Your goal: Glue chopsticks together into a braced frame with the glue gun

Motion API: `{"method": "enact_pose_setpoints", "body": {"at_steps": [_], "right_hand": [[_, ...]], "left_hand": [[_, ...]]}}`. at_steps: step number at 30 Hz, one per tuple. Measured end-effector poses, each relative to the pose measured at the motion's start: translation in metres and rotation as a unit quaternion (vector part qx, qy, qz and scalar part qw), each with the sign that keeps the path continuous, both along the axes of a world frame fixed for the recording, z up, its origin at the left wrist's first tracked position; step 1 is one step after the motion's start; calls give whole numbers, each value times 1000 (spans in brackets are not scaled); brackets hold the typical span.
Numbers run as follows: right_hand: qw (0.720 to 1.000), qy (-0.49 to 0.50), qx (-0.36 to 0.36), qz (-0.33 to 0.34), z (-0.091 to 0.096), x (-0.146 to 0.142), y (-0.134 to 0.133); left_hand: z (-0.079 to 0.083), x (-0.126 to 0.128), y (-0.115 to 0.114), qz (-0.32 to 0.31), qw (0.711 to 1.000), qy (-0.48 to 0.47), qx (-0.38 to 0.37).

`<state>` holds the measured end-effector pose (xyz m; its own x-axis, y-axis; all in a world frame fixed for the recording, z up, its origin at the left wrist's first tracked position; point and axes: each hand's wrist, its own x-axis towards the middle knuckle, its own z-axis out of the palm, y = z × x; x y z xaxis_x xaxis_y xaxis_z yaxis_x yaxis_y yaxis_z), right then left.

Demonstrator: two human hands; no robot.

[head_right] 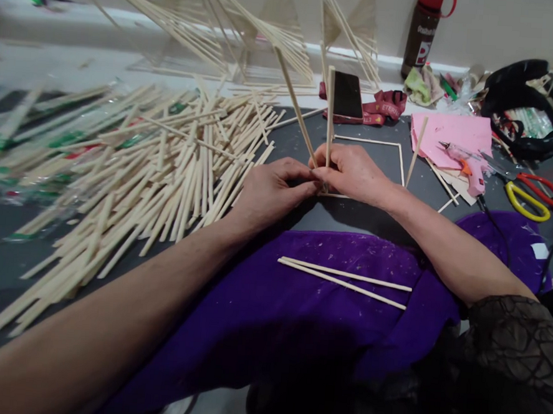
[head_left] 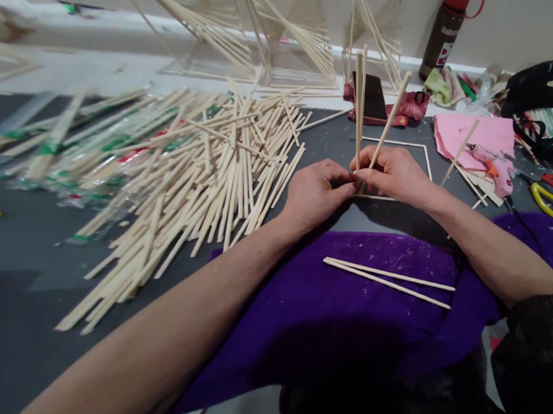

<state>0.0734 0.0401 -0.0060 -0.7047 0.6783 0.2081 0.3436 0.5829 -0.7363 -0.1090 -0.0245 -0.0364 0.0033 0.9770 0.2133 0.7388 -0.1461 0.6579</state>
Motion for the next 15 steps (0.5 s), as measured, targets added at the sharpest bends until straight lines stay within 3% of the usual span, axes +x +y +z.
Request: {"method": "enact_pose_setpoints", "body": {"at_steps": [7, 15], "right_hand": [[1000, 7, 10, -8, -2, -1, 0], [998, 36, -47, -22, -8, -1, -1]], "left_hand": [[-3, -1, 3, 5, 1000, -18, 1], [-4, -2, 2, -13, 1000, 21, 8]]}}
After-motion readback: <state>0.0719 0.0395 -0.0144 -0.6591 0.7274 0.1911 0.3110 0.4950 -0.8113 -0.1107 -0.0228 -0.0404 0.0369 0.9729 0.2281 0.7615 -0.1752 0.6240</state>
